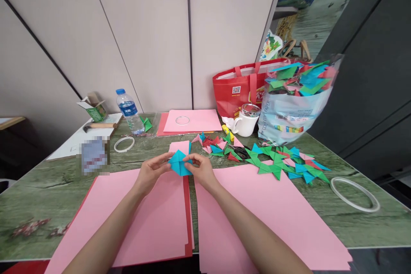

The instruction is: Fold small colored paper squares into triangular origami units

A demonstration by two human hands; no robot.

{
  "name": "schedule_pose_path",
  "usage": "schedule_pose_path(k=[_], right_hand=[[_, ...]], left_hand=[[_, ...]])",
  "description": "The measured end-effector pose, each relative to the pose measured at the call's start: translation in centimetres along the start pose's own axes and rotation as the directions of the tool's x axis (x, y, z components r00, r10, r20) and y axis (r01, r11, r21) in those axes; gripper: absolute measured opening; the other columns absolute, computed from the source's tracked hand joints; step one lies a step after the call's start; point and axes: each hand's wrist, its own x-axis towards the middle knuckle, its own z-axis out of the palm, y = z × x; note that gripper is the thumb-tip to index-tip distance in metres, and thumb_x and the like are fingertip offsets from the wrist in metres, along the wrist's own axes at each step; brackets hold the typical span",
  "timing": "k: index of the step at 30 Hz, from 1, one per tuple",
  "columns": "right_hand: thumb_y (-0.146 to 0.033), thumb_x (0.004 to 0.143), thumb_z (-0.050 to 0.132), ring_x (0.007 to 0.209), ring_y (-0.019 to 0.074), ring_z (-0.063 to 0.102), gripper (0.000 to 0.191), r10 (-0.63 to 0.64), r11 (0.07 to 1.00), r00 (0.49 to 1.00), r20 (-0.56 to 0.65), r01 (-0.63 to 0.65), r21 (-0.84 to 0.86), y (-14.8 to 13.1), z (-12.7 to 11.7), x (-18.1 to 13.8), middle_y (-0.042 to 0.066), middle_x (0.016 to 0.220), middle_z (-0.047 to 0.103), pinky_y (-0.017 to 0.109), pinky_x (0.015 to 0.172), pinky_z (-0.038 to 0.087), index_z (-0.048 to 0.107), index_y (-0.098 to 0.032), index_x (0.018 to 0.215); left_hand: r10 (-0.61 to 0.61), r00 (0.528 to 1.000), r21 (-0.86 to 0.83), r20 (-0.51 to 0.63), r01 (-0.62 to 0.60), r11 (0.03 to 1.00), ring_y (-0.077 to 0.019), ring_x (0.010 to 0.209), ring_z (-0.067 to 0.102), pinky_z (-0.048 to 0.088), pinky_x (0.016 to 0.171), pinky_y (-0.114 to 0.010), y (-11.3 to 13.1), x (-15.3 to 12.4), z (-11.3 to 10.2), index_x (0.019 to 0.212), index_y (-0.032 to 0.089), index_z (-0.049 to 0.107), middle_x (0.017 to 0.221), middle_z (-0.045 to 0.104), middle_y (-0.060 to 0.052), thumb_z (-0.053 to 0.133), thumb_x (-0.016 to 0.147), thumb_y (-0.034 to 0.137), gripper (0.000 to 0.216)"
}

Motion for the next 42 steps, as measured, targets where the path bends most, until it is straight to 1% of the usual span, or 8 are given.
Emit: schedule_pose_path(k=[5,11,14,19,26,33,38,42], right_hand=[[-0.027,0.069,0.059,0.082,0.0181,0.056,0.018,-0.068,0.997,0.995,-0.077,0.070,0.016,0.1,0.7,-0.3,0.005,0.086,0.060,0.030,0.071,0.047,0.064,-0.018,0.083],[-0.017,0.071,0.047,0.078,0.0174,0.056,0.026,-0.032,0.999,0.998,0.054,0.030,0.039,-0.3,1.0,-0.7,0.005,0.092,0.057,0.030,0.061,0.051,0.064,-0.022,0.091],[-0.011,0.069,0.044,0.081,0.0173,0.055,0.033,-0.078,0.997,0.989,0.123,0.076,0.022,-0.2,0.7,-0.6,0.004,0.092,0.055,0.029,0.059,0.051,0.063,-0.023,0.093],[-0.014,0.066,0.056,0.079,0.0165,0.054,0.021,-0.174,0.969,0.970,0.173,0.199,-0.145,-0.3,0.2,-0.5,0.004,0.088,0.055,0.027,0.060,0.049,0.065,-0.022,0.083],[-0.027,0.059,0.069,0.072,0.0141,0.053,0.019,-0.178,0.967,0.956,0.233,0.214,-0.140,-0.4,-0.1,-0.4,0.003,0.086,0.051,0.026,0.058,0.049,0.065,-0.021,0.077],[-0.028,0.061,0.069,0.065,0.0115,0.048,0.014,-0.167,0.957,0.941,0.296,0.227,-0.183,-0.3,-0.4,-0.2,0.002,0.083,0.045,0.022,0.048,0.042,0.068,-0.024,0.074],[-0.031,0.057,0.071,0.064,0.0112,0.048,0.015,-0.140,0.967,0.947,0.288,0.194,-0.168,-0.3,-0.5,-0.2,0.001,0.081,0.044,0.022,0.048,0.040,0.064,-0.020,0.064],[-0.033,0.064,0.066,0.069,0.0136,0.049,0.015,-0.147,0.968,0.970,0.194,0.182,-0.176,-0.4,-0.1,-0.3,0.002,0.076,0.049,0.022,0.051,0.040,0.060,-0.019,0.064]], left_hand=[[0.002,1.000,0.000,-0.012,-0.002,1.000,-0.0205,0.087,0.059,0.045,0.082,-0.035,-0.4,-0.1,0.4,0.110,0.017,0.058,0.094,0.067,-0.005,0.064,0.067,0.026,0.044],[-0.032,0.999,-0.028,-0.034,0.031,0.999,-0.0137,0.067,0.057,0.045,0.067,-0.027,-1.7,0.2,0.0,0.106,0.017,0.060,0.079,0.067,-0.003,0.063,0.069,0.027,0.038],[-0.043,0.997,-0.067,-0.065,0.039,0.997,-0.0138,0.065,0.057,0.045,0.064,-0.027,-1.8,0.4,-0.3,0.102,0.017,0.063,0.076,0.067,-0.004,0.065,0.066,0.028,0.037],[-0.045,0.999,-0.078,-0.016,0.043,0.996,-0.0147,0.067,0.058,0.045,0.064,-0.027,-1.5,0.3,-0.2,0.103,0.016,0.061,0.082,0.068,-0.006,0.066,0.066,0.027,0.039],[-0.043,0.999,-0.010,0.010,0.043,0.999,-0.0165,0.067,0.059,0.047,0.063,-0.029,-1.4,0.1,-0.2,0.099,0.015,0.064,0.082,0.068,-0.006,0.066,0.065,0.028,0.036],[-0.058,0.998,-0.003,-0.012,0.058,0.998,-0.0174,0.071,0.061,0.047,0.068,-0.031,-1.3,0.1,0.0,0.100,0.015,0.063,0.082,0.069,-0.005,0.067,0.063,0.024,0.038],[-0.084,0.996,0.002,0.016,0.084,0.996,-0.0182,0.074,0.061,0.047,0.070,-0.032,-1.1,0.0,0.2,0.100,0.016,0.063,0.082,0.069,-0.005,0.069,0.060,0.022,0.041],[-0.070,0.997,0.069,0.015,0.069,0.995,-0.0145,0.064,0.058,0.046,0.064,-0.028,-1.1,0.0,0.1,0.098,0.017,0.065,0.073,0.068,-0.002,0.068,0.062,0.023,0.037]])
